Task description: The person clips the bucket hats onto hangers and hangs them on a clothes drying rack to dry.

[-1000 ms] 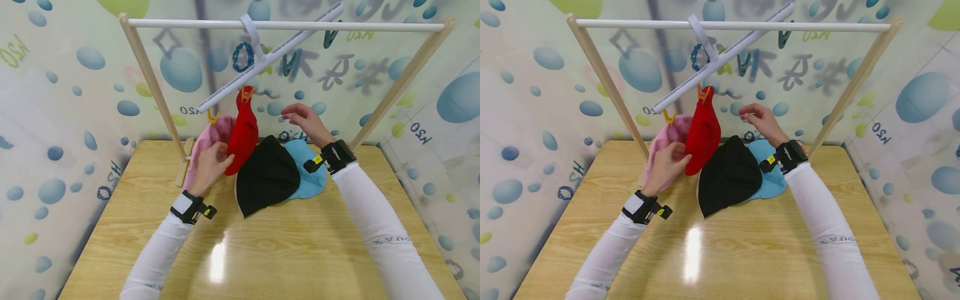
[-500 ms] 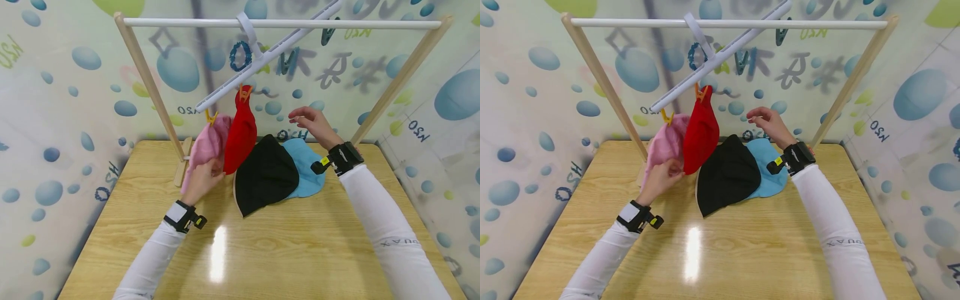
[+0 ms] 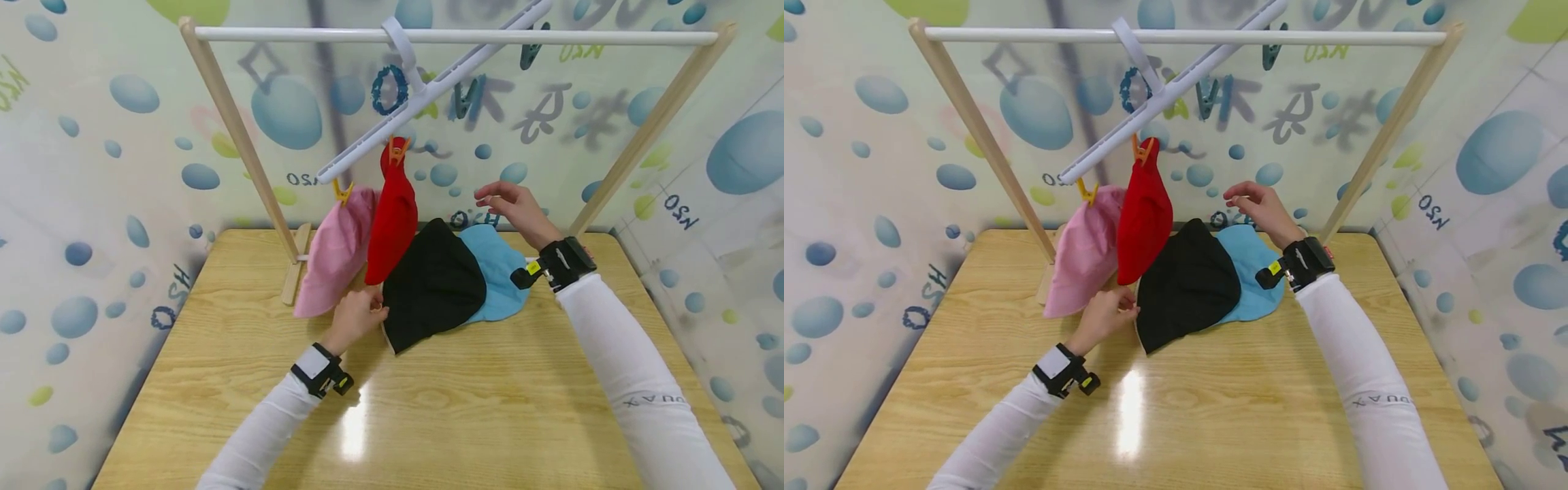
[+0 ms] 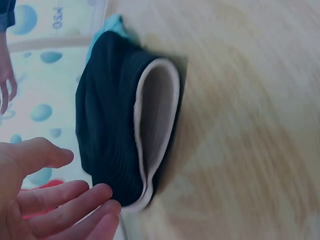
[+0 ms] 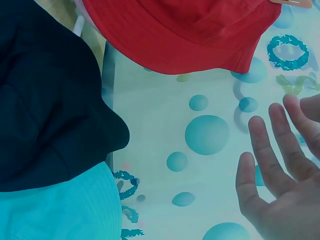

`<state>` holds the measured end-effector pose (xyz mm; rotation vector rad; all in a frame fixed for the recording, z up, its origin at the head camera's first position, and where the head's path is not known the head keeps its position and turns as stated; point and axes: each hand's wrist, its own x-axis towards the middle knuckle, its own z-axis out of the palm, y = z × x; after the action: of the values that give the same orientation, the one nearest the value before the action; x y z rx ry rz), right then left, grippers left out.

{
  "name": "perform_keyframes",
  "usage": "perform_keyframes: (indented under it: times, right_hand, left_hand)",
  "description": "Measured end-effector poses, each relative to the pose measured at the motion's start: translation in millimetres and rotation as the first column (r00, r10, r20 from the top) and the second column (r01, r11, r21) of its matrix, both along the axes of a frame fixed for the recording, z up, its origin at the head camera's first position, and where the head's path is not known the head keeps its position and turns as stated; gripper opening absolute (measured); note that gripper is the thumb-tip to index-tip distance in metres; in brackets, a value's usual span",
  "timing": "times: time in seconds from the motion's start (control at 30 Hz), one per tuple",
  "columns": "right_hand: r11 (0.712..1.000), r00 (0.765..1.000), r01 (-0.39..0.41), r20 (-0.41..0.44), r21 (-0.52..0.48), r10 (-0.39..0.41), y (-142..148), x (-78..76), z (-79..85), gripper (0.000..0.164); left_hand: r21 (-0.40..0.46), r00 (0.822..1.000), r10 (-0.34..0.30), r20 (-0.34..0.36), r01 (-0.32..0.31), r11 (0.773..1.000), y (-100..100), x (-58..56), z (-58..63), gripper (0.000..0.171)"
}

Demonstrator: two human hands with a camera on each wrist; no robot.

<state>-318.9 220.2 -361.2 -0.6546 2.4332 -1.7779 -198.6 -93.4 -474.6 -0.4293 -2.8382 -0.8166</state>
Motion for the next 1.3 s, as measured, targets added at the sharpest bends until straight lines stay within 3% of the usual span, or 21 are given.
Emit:
perform_keyframes:
  times: [0.1, 0.47, 0.67, 0.83, 0.9, 1.0, 1.17, 1.3]
  right_hand:
    - [1.0, 1.0, 0.0, 0.011, -0.012, 0.0, 1, 0.6, -1.4, 0.032]
    - [0.999, 1.0, 0.014, 0.025, -0.034, -0.013, 3, 2.1, -7.5, 0.031]
    - [0.999, 1.0, 0.009, 0.018, -0.05, -0.009, 6, 2.8, -9.1, 0.032]
    - [0.998, 1.0, 0.002, 0.016, -0.063, -0.001, 6, 2.0, -12.2, 0.032]
    - [0.998, 1.0, -0.002, 0.017, -0.064, 0.003, 7, 1.8, -13.4, 0.032]
    - [0.998, 1.0, -0.001, 0.026, -0.064, 0.003, 6, 2.1, -14.7, 0.033]
    - [0.999, 0.999, 0.009, 0.051, -0.046, -0.006, 2, 4.4, -15.9, 0.031]
    - [0.999, 0.998, 0.021, 0.064, -0.03, -0.019, 3, 5.8, -18.1, 0.031]
  left_hand:
    - [-0.033, 0.999, -0.034, -0.016, 0.034, 0.999, 9, -0.6, -2.9, 0.017]
    - [-0.077, 0.987, -0.15, 0.06, 0.155, 0.985, 50, -5.8, 3.2, 0.026]
    - [-0.053, 0.954, -0.262, 0.149, 0.272, 0.961, 69, -8.4, 4.0, 0.035]
    - [-0.079, 0.927, -0.329, 0.181, 0.347, 0.935, 86, -11.8, 1.6, 0.04]
    - [-0.097, 0.927, -0.327, 0.185, 0.348, 0.933, 93, -12.4, -0.2, 0.043]
    - [-0.124, 0.94, -0.294, 0.172, 0.317, 0.94, 104, -12.4, -7.6, 0.049]
    - [-0.18, 0.967, -0.195, 0.165, 0.224, 0.958, 117, -9.3, -18.8, 0.06]
    - [-0.206, 0.971, -0.137, 0.196, 0.178, 0.962, 126, -7.3, -18.8, 0.068]
